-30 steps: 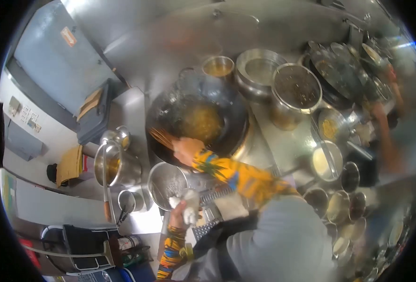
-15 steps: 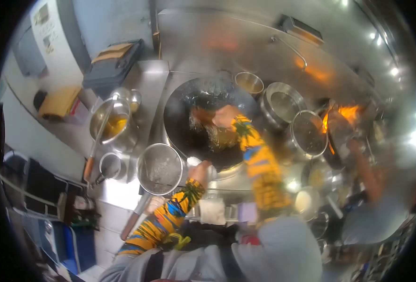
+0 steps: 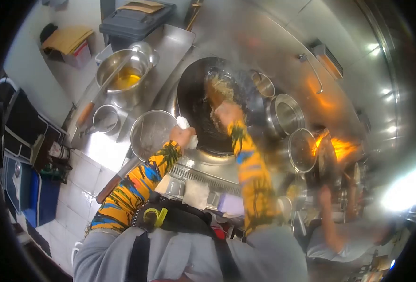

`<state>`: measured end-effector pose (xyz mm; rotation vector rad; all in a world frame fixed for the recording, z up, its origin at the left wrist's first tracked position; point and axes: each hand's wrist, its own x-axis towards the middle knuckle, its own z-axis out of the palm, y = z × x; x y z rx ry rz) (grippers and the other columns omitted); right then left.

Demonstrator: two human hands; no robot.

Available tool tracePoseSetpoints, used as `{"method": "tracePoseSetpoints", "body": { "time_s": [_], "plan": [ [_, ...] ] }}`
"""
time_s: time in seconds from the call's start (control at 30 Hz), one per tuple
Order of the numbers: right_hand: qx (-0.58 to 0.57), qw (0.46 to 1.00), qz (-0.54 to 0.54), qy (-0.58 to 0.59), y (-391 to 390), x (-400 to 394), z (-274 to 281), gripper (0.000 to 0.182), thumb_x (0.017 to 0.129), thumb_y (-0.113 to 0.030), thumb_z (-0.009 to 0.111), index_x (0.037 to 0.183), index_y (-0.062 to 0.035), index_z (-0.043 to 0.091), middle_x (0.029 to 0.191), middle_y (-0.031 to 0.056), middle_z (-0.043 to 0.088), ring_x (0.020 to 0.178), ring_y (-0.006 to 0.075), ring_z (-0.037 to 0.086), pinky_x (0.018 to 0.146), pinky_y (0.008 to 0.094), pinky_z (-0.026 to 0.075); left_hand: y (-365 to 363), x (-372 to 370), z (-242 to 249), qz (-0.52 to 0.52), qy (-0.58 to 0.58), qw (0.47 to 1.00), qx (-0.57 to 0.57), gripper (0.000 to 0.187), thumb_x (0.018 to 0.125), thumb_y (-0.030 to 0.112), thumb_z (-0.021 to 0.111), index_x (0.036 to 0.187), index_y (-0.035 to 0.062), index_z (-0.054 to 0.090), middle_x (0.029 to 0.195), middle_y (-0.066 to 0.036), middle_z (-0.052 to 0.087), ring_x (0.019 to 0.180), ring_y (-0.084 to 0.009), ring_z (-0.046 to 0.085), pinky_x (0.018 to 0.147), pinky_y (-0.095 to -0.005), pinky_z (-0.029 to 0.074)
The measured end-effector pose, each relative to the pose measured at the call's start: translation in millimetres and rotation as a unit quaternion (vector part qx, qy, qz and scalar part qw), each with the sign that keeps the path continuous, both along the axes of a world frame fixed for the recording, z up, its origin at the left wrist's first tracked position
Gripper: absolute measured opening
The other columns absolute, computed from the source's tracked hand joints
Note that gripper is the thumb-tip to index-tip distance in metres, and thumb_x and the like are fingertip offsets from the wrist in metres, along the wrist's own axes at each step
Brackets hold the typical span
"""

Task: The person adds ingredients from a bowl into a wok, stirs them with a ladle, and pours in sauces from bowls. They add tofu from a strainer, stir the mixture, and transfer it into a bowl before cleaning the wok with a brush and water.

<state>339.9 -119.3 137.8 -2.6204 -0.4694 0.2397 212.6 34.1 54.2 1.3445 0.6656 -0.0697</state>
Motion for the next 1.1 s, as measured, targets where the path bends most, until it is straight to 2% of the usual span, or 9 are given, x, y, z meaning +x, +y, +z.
{"method": "tracePoseSetpoints", "body": {
  "time_s": [0.07, 0.2, 0.33, 0.53, 0.67, 0.8, 1.0, 1.03, 1.1],
  "plan": [
    [0.000, 0.988, 0.097, -0.123, -29, -35, -48, 0.055, 0.077, -0.034, 0.073, 0.123, -0.0050, 0.063, 0.113, 0.0216, 0.066, 0.112, 0.0362, 0.061, 0.099, 0.0382, 0.045, -1, -4, -5, 0.011, -0.018, 1.000, -0.009, 0.047, 0.068, 0.036, 0.072, 0.087, -0.0069, 0.066, 0.090, -0.025, 0.069, 0.084, -0.0342, 0.069, 0.077, -0.0409, 0.054],
    [-0.185, 0.944, 0.271, 0.020, -61, -29, 18, 0.043, 0.079, -0.030, 0.069, 0.113, -0.0044, 0.068, 0.115, 0.0210, 0.065, 0.108, 0.0323, 0.064, 0.094, 0.0372, 0.048, -21, 10, -31, -0.007, -0.003, 0.973, 0.230, 0.065, 0.070, 0.035, 0.072, 0.105, -0.0172, 0.054, 0.101, -0.033, 0.063, 0.099, -0.0403, 0.063, 0.086, -0.0437, 0.050],
    [-0.012, 0.999, -0.034, -0.011, -49, 77, -35, 0.043, 0.076, -0.032, 0.069, 0.105, -0.0003, 0.069, 0.065, 0.0068, 0.063, 0.058, 0.0179, 0.060, 0.055, 0.0325, 0.048, -20, -4, -8, 0.046, -0.042, 0.982, 0.177, 0.067, 0.072, 0.035, 0.066, 0.115, -0.0132, 0.048, 0.107, -0.035, 0.061, 0.103, -0.0459, 0.060, 0.093, -0.0459, 0.046],
    [-0.142, 0.966, 0.166, -0.136, -35, -80, -18, 0.052, 0.081, -0.032, 0.067, 0.125, -0.0059, 0.059, 0.109, 0.0241, 0.064, 0.104, 0.0395, 0.061, 0.087, 0.0450, 0.049, -17, -12, -6, 0.051, -0.093, 0.981, 0.165, 0.062, 0.074, 0.033, 0.066, 0.110, -0.0141, 0.047, 0.095, -0.033, 0.064, 0.094, -0.0455, 0.063, 0.084, -0.0459, 0.050],
    [-0.460, 0.865, 0.200, -0.018, -88, -52, 61, 0.034, 0.084, -0.031, 0.058, 0.109, -0.0085, 0.067, 0.092, 0.0184, 0.069, 0.081, 0.0351, 0.069, 0.073, 0.0478, 0.055, -12, -9, 9, 0.032, -0.066, 0.983, 0.168, 0.064, 0.074, 0.031, 0.066, 0.109, -0.0168, 0.045, 0.094, -0.036, 0.062, 0.094, -0.0468, 0.063, 0.085, -0.0462, 0.050],
    [-0.461, 0.875, 0.083, -0.122, -121, 53, 23, 0.028, 0.083, -0.025, 0.061, 0.107, -0.0112, 0.066, 0.088, 0.0183, 0.068, 0.080, 0.0346, 0.069, 0.067, 0.0476, 0.055, -13, -10, 6, 0.010, -0.052, 0.984, 0.170, 0.062, 0.073, 0.030, 0.065, 0.110, -0.0163, 0.046, 0.096, -0.035, 0.062, 0.094, -0.0472, 0.062, 0.086, -0.0458, 0.049],
    [-0.272, 0.883, 0.211, -0.319, -167, 11, -3, 0.013, 0.085, -0.020, 0.058, 0.096, -0.0124, 0.061, 0.078, 0.0127, 0.064, 0.077, 0.0347, 0.067, 0.061, 0.0490, 0.052, -8, -8, 11, 0.021, -0.063, 0.979, 0.193, 0.059, 0.072, 0.029, 0.065, 0.111, -0.0118, 0.049, 0.101, -0.032, 0.062, 0.099, -0.0462, 0.060, 0.090, -0.0451, 0.047],
    [-0.333, 0.905, 0.172, -0.203, -193, 61, -13, 0.039, 0.084, -0.022, 0.060, 0.121, -0.0107, 0.059, 0.106, 0.0182, 0.065, 0.090, 0.0359, 0.066, 0.075, 0.0456, 0.054, -13, -3, -1, 0.054, -0.077, 0.976, 0.197, 0.052, 0.071, 0.027, 0.065, 0.105, -0.0099, 0.053, 0.093, -0.029, 0.065, 0.091, -0.0437, 0.063, 0.083, -0.0446, 0.050],
    [-0.373, 0.910, 0.080, -0.163, -129, 90, -1, 0.037, 0.085, -0.022, 0.060, 0.121, -0.0117, 0.059, 0.102, 0.0172, 0.065, 0.088, 0.0361, 0.066, 0.073, 0.0459, 0.054, -7, 0, -16, 0.018, -0.088, 0.986, 0.138, 0.046, 0.070, 0.024, 0.065, 0.099, -0.0092, 0.056, 0.086, -0.027, 0.065, 0.084, -0.0415, 0.064, 0.077, -0.0438, 0.051]
  ]
}}
